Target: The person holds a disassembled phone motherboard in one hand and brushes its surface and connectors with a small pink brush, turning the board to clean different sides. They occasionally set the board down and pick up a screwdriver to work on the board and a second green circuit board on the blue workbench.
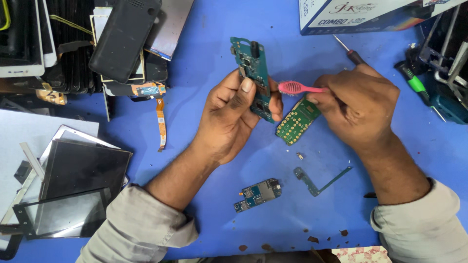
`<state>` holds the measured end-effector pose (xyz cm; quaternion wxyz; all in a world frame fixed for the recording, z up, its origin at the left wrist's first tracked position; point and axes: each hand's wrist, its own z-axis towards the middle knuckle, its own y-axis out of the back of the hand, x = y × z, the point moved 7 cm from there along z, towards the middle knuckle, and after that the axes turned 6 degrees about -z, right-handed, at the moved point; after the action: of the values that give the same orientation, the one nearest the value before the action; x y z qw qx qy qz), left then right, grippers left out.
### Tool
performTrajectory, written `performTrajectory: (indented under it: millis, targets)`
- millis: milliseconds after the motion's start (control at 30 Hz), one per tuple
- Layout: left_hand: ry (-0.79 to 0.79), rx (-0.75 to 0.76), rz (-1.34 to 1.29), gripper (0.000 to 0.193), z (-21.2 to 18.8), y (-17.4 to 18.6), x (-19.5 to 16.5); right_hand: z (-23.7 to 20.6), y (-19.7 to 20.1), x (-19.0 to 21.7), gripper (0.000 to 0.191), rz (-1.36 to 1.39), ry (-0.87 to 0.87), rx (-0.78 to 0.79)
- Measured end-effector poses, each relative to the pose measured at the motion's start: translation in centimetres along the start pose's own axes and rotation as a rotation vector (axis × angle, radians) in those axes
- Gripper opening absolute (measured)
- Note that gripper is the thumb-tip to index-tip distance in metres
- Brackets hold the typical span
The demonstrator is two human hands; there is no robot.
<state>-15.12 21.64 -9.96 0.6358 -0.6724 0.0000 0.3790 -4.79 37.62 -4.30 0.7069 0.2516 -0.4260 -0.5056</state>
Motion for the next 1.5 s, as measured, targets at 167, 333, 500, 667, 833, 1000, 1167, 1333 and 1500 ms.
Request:
performTrajectory:
  millis: [167, 333, 500, 667, 833, 1000, 1167, 1333, 1500]
  targets:
    - [0.005, 0.014, 0.004, 0.032, -0.1, 0.0, -0.1, 0.1, 0.4, -0.6, 0.033, -0.05, -0.032, 0.004]
    - [0.018, 0.009, 0.015, 0.034, -0.1, -0.1, 0.1, 0.3, 0.8, 0.4, 0.038, 0.028, -0.024, -0.036]
    - [0.051, 0.012, 0.016, 0.036, -0.1, -0.2, 0.3, 0.8, 0.7, 1.1, 0.042, 0.042, -0.028, -0.026]
    - [0.03, 0.029, 0.008, 0.037, -0.1, -0.3, 0.0, 0.9, 0.6, 1.1, 0.042, 0.042, -0.023, -0.039]
    - [0.039, 0.023, -0.018, 0.036, -0.1, -0.3, 0.1, 0.5, 0.1, 0.8, 0.043, 0.039, -0.032, -0.014]
    - [0.042, 0.032, -0.023, 0.037, -0.1, -0.4, 0.2, 0.4, 0.0, 0.8, 0.043, 0.067, -0.016, -0.036]
    - [0.058, 0.039, -0.051, 0.037, -0.3, -0.4, 0.2, 0.4, -0.2, 0.7, 0.045, 0.065, -0.033, -0.038]
    - [0.06, 0.037, -0.072, 0.037, -0.4, -0.5, 0.2, 0.5, -0.3, 0.9, 0.045, 0.055, -0.013, -0.043]
    - [0.059, 0.057, -0.075, 0.037, -0.3, -0.6, 0.1, 0.5, -0.2, 0.9, 0.044, -0.008, -0.031, -0.042]
